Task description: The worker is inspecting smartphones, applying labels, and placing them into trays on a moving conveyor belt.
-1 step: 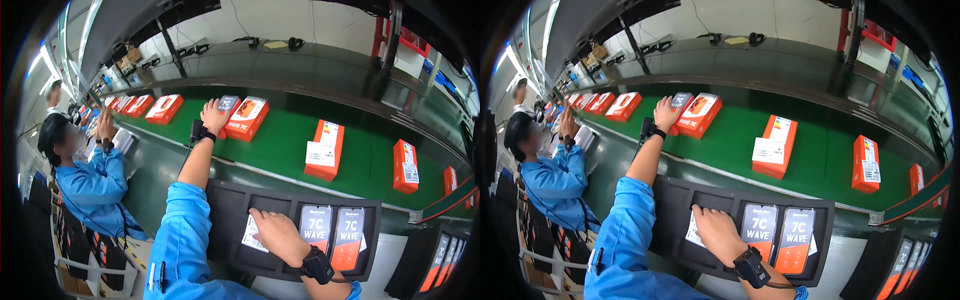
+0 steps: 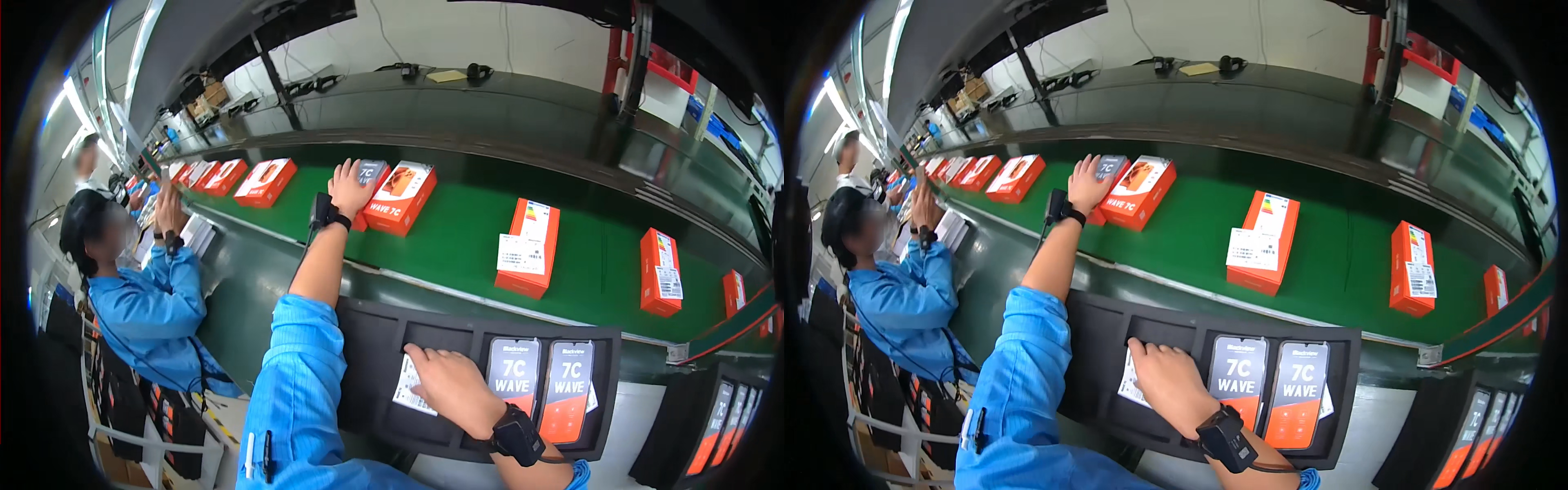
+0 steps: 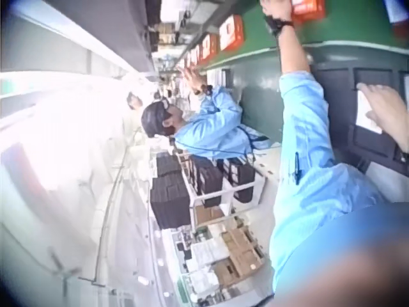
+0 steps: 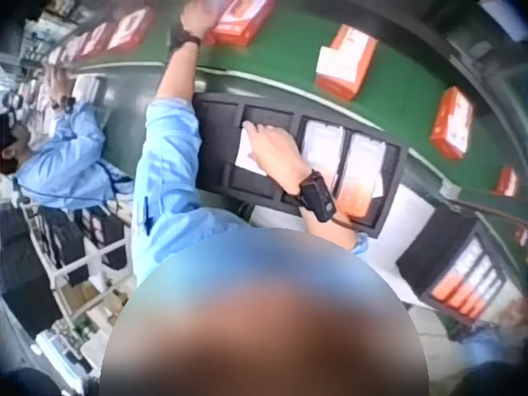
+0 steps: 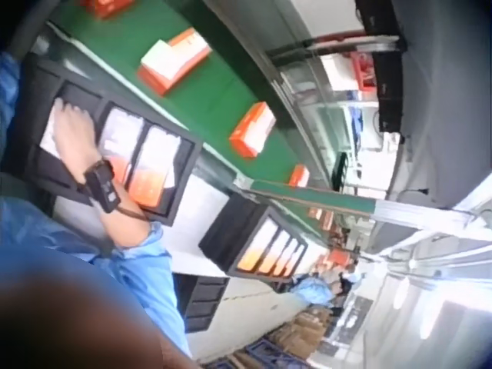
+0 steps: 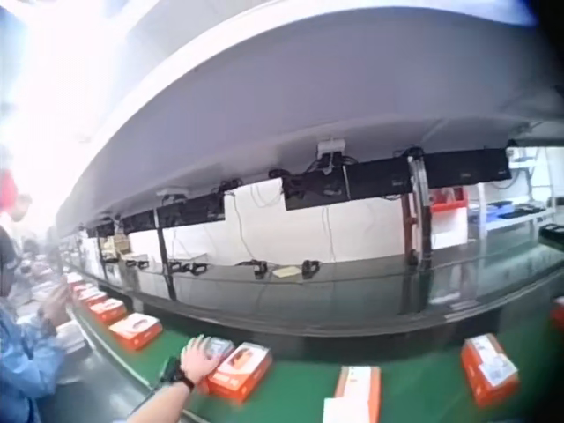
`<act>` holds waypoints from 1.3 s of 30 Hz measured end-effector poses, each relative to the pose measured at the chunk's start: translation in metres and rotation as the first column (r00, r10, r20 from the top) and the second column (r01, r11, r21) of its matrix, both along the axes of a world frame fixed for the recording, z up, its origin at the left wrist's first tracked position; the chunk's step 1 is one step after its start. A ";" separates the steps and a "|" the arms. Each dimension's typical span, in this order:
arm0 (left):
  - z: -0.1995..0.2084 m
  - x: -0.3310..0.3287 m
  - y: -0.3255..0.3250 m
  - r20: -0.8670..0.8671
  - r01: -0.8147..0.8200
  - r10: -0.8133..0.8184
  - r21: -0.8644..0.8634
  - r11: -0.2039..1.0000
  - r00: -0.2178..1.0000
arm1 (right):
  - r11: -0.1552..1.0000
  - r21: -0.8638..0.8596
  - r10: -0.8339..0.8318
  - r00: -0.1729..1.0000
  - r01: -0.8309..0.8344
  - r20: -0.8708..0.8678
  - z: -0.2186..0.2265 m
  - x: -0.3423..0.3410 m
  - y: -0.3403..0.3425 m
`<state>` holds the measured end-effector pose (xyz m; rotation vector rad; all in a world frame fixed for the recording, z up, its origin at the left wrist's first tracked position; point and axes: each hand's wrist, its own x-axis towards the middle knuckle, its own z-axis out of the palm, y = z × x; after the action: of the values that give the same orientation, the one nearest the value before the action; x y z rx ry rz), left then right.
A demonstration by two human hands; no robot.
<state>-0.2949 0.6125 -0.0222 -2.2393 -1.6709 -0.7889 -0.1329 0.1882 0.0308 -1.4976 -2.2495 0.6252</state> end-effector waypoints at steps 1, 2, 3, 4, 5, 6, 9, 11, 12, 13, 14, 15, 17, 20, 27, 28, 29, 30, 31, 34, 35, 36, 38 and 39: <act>0.008 0.002 0.009 -0.084 0.047 -0.051 -0.050 0.998 0.995 | 1.000 0.006 0.011 1.000 -0.011 -0.023 0.000 0.000 -0.001; 0.014 0.009 0.018 -0.085 0.057 -0.061 -0.045 0.997 0.994 | 1.000 0.011 0.000 1.000 0.000 -0.024 0.000 0.001 0.000; 0.021 0.016 0.023 -0.156 0.087 -0.091 -0.034 0.996 0.983 | 1.000 0.015 0.006 1.000 -0.005 -0.023 0.001 0.002 0.000; 0.026 0.023 0.023 -0.228 0.117 -0.120 -0.024 0.993 0.966 | 1.000 0.018 0.012 1.000 -0.011 -0.025 0.002 0.003 -0.001; 0.022 0.027 0.026 -0.267 0.130 -0.137 -0.042 0.991 0.954 | 1.000 -0.001 0.014 1.000 -0.014 -0.016 0.003 0.005 -0.002; 0.021 0.031 0.027 -0.275 0.144 -0.150 -0.041 0.989 0.950 | 1.000 0.001 0.000 1.000 0.000 -0.025 0.004 0.006 -0.001; 0.020 0.031 0.023 -0.316 0.043 -0.143 -0.303 0.952 0.938 | 1.000 -0.026 -0.001 1.000 0.001 -0.014 0.002 0.007 0.000; 0.023 0.027 0.016 -0.359 0.035 -0.147 -0.302 0.953 0.922 | 1.000 0.002 0.007 1.000 -0.007 0.001 -0.003 0.004 0.002; 0.025 0.024 0.012 -0.389 0.029 -0.151 -0.301 0.953 0.909 | 1.000 0.003 0.013 1.000 -0.013 -0.005 -0.002 0.002 0.001; 0.030 0.041 -0.006 -0.453 0.083 -0.160 -0.184 0.979 0.877 | 0.998 0.061 -0.019 1.000 0.020 -0.020 -0.004 0.005 0.001; 0.035 0.059 -0.024 -0.561 0.208 -0.210 -0.069 0.976 0.801 | 0.992 0.119 -0.049 0.998 0.052 -0.035 -0.006 0.008 0.000; 0.040 0.082 -0.035 -0.351 0.269 -0.262 -0.029 0.963 0.899 | 0.992 0.118 -0.043 0.998 0.046 -0.035 -0.008 0.007 -0.001; 0.013 0.104 -0.057 0.059 0.423 -0.426 -0.308 0.852 0.903 | 0.982 0.179 -0.056 0.998 0.057 -0.012 -0.009 0.001 -0.002; 0.020 0.142 -0.115 -0.239 0.219 -0.293 -0.291 0.931 0.926 | 1.000 0.004 -0.028 1.000 0.028 0.007 -0.003 0.010 0.001; 0.023 0.121 -0.126 -0.021 0.127 -0.143 -0.337 0.933 0.989 | 1.000 0.009 0.005 0.999 -0.005 -0.046 -0.009 0.007 0.005; 0.025 0.122 -0.132 -0.070 0.125 -0.146 -0.240 0.963 0.987 | 1.000 0.009 0.002 0.999 -0.002 -0.049 -0.009 0.010 0.006; 0.036 0.115 -0.128 -0.053 0.195 -0.206 -0.156 0.968 0.977 | 1.000 0.000 0.020 0.999 -0.020 -0.047 -0.011 0.009 0.007; 0.048 0.114 -0.121 -0.036 0.284 -0.287 -0.072 0.956 0.957 | 1.000 -0.015 0.016 0.999 -0.017 -0.040 -0.011 0.013 0.006; 0.064 0.104 -0.115 -0.018 0.158 -0.160 -0.059 0.986 0.987 | 0.998 0.069 0.004 0.998 0.001 -0.069 -0.015 0.010 0.007; 0.117 0.065 -0.088 0.155 0.001 0.045 -0.282 0.959 0.987 | 0.994 0.108 -0.013 0.996 0.023 -0.090 -0.012 0.006 0.005; 0.113 0.054 -0.084 0.115 -0.042 0.072 -0.243 0.969 0.991 | 0.994 0.107 -0.017 0.995 0.028 -0.097 -0.013 0.005 0.005; 0.105 0.048 -0.078 0.079 -0.081 0.099 -0.201 0.976 0.992 | 0.993 0.112 -0.014 0.995 0.025 -0.100 -0.014 0.006 0.007; 0.087 0.042 -0.076 -0.135 -0.109 0.080 -0.222 0.969 0.988 | 0.991 0.127 -0.019 0.995 0.032 -0.102 -0.015 0.008 0.006; 0.076 0.041 -0.072 -0.061 -0.098 0.084 -0.279 0.955 0.995 | 0.990 0.137 -0.013 0.995 0.027 -0.102 -0.017 0.008 0.004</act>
<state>-0.2536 0.5405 0.0537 -2.3182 -1.9542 -0.4958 -0.1247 0.1925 0.0140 -1.3881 -2.1526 0.5156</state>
